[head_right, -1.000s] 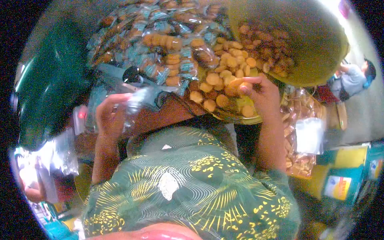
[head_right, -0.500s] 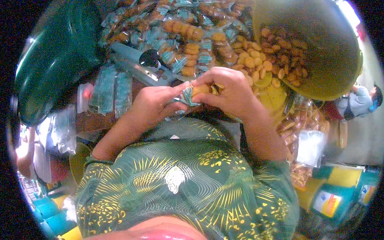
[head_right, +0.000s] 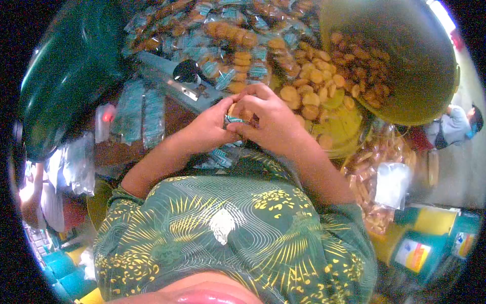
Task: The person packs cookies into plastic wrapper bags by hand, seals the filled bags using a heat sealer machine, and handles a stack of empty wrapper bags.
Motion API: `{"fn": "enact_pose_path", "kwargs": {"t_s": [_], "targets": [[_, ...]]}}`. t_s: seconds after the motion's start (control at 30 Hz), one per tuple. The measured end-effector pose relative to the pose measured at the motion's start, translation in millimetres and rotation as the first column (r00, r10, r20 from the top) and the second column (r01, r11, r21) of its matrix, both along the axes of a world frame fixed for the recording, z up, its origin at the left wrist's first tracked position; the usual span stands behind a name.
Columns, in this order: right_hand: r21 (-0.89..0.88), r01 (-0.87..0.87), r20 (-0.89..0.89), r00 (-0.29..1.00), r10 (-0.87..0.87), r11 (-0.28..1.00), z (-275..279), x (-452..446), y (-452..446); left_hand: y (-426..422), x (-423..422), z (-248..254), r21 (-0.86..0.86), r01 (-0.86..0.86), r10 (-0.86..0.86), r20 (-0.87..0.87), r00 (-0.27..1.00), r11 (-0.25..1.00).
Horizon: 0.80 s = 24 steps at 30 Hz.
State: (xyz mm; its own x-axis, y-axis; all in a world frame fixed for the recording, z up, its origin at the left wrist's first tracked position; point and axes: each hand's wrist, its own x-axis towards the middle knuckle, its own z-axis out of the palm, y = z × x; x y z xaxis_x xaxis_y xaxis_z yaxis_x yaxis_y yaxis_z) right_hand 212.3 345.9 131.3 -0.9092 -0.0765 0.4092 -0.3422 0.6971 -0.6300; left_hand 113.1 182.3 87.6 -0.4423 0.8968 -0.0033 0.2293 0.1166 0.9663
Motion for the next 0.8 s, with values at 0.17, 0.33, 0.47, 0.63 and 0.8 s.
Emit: {"fn": "enact_pose_path", "kwargs": {"t_s": [0.17, 0.33, 0.47, 0.63, 0.8], "targets": [[0.135, 0.133, -0.134, 0.984, -0.115, 0.982, -13, 5, -4, 5, 11, -8, -0.037, -0.075, 0.071, -0.096, 0.993, 0.997], [-0.060, 0.225, 0.013, 0.974, -0.225, 0.973, -21, 13, 1, 5, 8, -22, 0.028, 0.197, -0.173, 0.610, 0.773, 0.980], [-0.101, 0.252, 0.086, 0.966, -0.244, 0.962, -21, 24, 8, 6, 18, -15, 0.117, 0.170, -0.200, 0.732, 0.651, 0.979], [0.206, 0.476, -0.162, 0.878, -0.450, 0.855, -26, 44, 89, 5, 16, -20, 0.141, 0.191, -0.233, 0.713, 0.661, 0.971], [0.412, 0.535, 0.249, 0.712, -0.656, 0.737, -38, 90, 138, 4, 15, -12, 0.097, 0.228, -0.232, 0.682, 0.694, 0.969]]}}
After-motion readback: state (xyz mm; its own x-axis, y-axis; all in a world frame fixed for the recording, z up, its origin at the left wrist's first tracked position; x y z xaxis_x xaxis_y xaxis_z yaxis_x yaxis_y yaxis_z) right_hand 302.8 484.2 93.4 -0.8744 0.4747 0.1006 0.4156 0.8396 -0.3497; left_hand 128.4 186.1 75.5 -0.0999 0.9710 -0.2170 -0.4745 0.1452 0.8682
